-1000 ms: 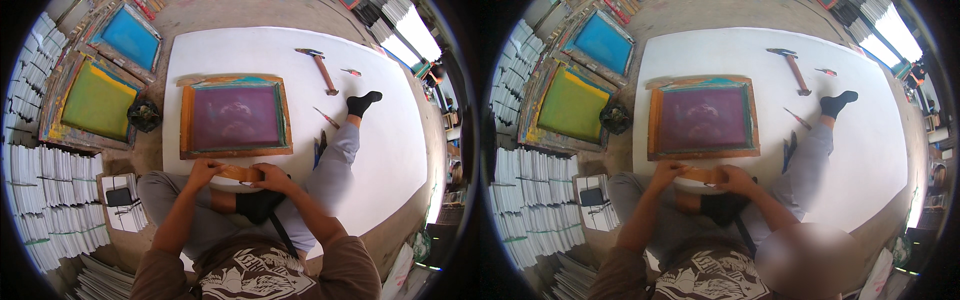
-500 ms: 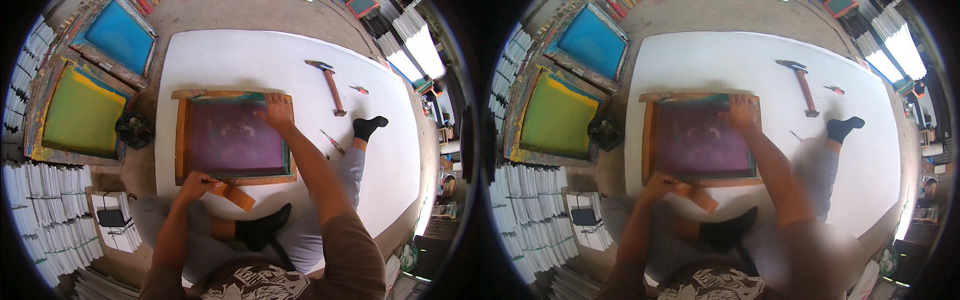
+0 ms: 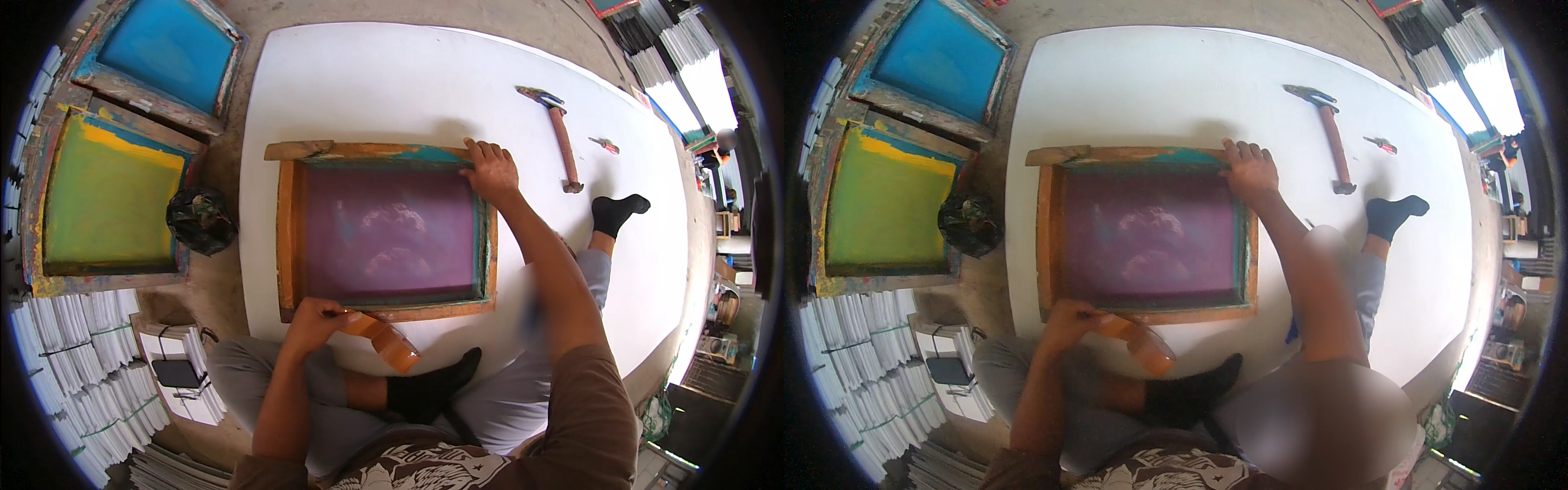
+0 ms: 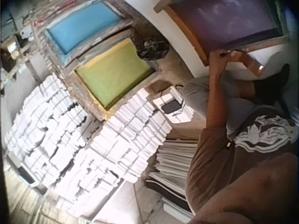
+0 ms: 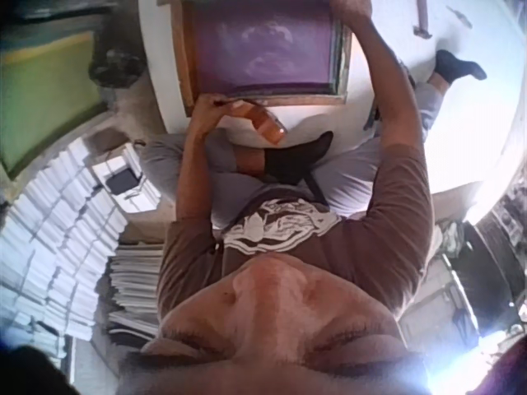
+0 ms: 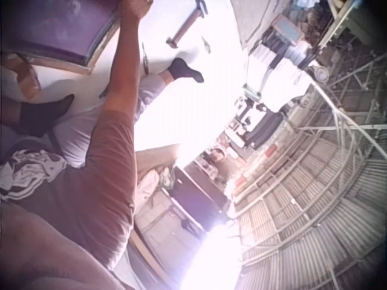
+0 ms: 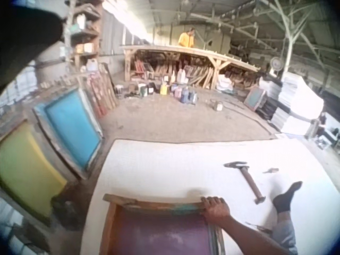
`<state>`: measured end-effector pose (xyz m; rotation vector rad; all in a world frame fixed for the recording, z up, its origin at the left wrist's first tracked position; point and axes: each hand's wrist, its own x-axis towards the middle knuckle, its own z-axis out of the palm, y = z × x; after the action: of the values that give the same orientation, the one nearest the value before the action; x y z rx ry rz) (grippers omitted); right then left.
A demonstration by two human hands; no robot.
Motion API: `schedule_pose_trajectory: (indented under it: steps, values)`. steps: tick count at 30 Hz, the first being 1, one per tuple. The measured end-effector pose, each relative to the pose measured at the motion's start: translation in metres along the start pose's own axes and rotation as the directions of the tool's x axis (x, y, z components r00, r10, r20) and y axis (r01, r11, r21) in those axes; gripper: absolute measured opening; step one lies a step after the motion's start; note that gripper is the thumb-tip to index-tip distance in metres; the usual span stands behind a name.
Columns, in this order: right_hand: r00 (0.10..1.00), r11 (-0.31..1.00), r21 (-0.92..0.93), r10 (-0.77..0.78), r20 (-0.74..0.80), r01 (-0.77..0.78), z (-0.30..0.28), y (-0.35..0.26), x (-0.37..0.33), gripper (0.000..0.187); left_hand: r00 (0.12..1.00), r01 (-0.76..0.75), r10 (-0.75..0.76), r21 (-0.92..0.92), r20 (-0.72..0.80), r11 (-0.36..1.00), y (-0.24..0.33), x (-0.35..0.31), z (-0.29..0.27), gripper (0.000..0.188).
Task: The person sits on the floor and applies masking tape to the edges of a wooden screen printing frame. They use a utility knife to cut the tape and smooth it down with their fingers, working on different sides of the frame.
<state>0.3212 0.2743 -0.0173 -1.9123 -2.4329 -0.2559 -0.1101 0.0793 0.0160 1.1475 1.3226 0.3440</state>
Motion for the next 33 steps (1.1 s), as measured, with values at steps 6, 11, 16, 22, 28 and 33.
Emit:
schedule_pose_trajectory:
  steps: [6,11,16,22,28,33]
  values:
    - [0.976,0.987,-0.047,0.156,0.153,-0.151,-0.027,-0.022,0.013,0.079,0.999,-0.037,0.037,-0.016,0.009,0.999,-0.005,0.002,-0.001,0.032]
    - [0.966,0.946,-0.208,0.230,-0.113,-0.250,-0.010,-0.005,-0.012,0.078,0.999,-0.049,0.049,-0.011,0.016,0.999,-0.001,0.001,-0.002,0.031]
    - [0.773,0.707,0.329,0.618,0.144,-0.627,-0.026,-0.027,-0.064,0.076,0.999,-0.006,0.007,-0.034,0.037,0.999,-0.011,0.006,-0.004,0.029]
    - [0.727,0.620,0.413,0.663,0.179,-0.667,-0.010,-0.062,-0.151,0.079,0.992,0.096,-0.103,0.103,0.071,0.990,0.020,-0.003,-0.004,0.031]
    - [0.560,0.369,0.574,0.805,0.196,-0.731,-0.001,-0.072,-0.182,0.066,0.989,0.112,-0.122,0.117,0.087,0.987,0.022,-0.001,-0.005,0.029]
    - [0.541,0.338,0.591,0.817,0.202,-0.732,-0.005,-0.079,-0.181,0.062,0.975,0.175,-0.192,0.146,0.109,0.974,0.030,-0.002,-0.010,0.026]
